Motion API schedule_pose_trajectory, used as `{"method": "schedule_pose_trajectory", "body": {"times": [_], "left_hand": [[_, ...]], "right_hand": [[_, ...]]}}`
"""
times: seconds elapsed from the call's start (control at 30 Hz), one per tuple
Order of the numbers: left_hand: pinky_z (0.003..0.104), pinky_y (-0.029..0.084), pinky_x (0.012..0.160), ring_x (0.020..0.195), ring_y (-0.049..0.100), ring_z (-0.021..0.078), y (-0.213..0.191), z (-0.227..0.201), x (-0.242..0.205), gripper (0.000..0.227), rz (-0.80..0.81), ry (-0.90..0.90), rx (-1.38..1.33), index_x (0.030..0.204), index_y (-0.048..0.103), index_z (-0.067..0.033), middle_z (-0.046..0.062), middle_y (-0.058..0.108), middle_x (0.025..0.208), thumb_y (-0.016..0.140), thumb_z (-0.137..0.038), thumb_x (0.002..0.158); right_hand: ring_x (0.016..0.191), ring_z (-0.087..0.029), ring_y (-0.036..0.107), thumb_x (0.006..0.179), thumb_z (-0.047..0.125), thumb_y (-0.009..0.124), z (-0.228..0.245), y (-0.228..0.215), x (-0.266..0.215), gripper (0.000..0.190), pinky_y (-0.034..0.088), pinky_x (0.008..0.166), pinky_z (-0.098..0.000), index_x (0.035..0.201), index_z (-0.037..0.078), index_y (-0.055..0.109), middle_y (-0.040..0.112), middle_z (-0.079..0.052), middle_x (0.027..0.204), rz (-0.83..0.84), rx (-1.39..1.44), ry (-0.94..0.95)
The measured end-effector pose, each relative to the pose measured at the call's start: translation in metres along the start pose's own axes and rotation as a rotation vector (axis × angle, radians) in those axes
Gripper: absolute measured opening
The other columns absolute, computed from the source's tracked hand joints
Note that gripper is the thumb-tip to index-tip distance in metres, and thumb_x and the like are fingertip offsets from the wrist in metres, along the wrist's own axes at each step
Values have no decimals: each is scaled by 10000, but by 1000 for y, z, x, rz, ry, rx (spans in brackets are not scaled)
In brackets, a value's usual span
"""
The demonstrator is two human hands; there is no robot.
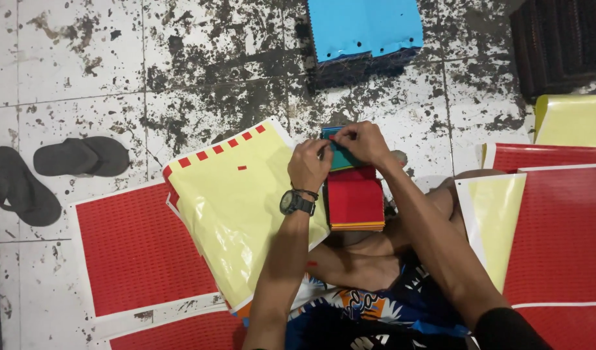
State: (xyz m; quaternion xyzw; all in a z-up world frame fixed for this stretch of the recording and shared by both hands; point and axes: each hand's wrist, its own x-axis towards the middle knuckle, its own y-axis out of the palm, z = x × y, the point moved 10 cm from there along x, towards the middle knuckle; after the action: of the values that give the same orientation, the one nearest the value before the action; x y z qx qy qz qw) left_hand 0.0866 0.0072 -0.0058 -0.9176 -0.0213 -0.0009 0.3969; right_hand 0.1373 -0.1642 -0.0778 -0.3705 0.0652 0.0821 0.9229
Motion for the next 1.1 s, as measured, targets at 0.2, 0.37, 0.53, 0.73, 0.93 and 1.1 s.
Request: {"method": "schedule_pose_trajectory", "body": {"times": [0.2,0.37,0.53,0.73,0.93,1.1], "left_hand": [[407,636,733,862,692,256,-9,-9,-2,169,-19,44,10,995,767,-234,11,697,858,620,-268,920],[406,632,695,829,694,278,-17,-21,-6,178,-105,163,47,1012,771,-199,43,689,849,635,-204,897],[444,598,585,766,663,299,0,-21,-9,240,-215,259,242,1020,775,-292,28,651,796,616,-259,844],[404,577,594,769,651,272,-3,-22,-12,242,-349,269,392,991,747,-387,-12,640,804,605,-317,808],[436,602,674,819,692,301,-14,-18,-8,253,-184,161,118,1047,744,-306,9,668,849,587,-267,852],[437,612,719,831,716,230,-21,18,-4,214,-194,-99,-110,1019,721,-280,-29,681,855,601,-219,853]], "right_hand": [[899,-394,732,854,272,733,-7,3,4,113,577,800,-512,912,233,823,773,-112,848,28,-65,47],[883,-355,745,860,269,732,-1,3,4,109,595,801,-467,909,250,827,779,-75,846,23,-129,59],[791,-391,748,919,242,646,17,3,1,237,621,701,-460,883,65,799,752,-194,808,19,-281,93],[913,-522,714,801,396,825,25,-29,2,538,609,760,-579,1009,-90,723,686,-294,932,22,-520,85],[841,-353,702,783,209,840,34,-26,-10,188,591,674,-471,928,131,749,674,-88,890,-193,-537,-518],[807,-183,659,897,219,734,82,-44,-58,78,518,737,-355,819,223,734,679,25,825,-521,-687,-784]]}}
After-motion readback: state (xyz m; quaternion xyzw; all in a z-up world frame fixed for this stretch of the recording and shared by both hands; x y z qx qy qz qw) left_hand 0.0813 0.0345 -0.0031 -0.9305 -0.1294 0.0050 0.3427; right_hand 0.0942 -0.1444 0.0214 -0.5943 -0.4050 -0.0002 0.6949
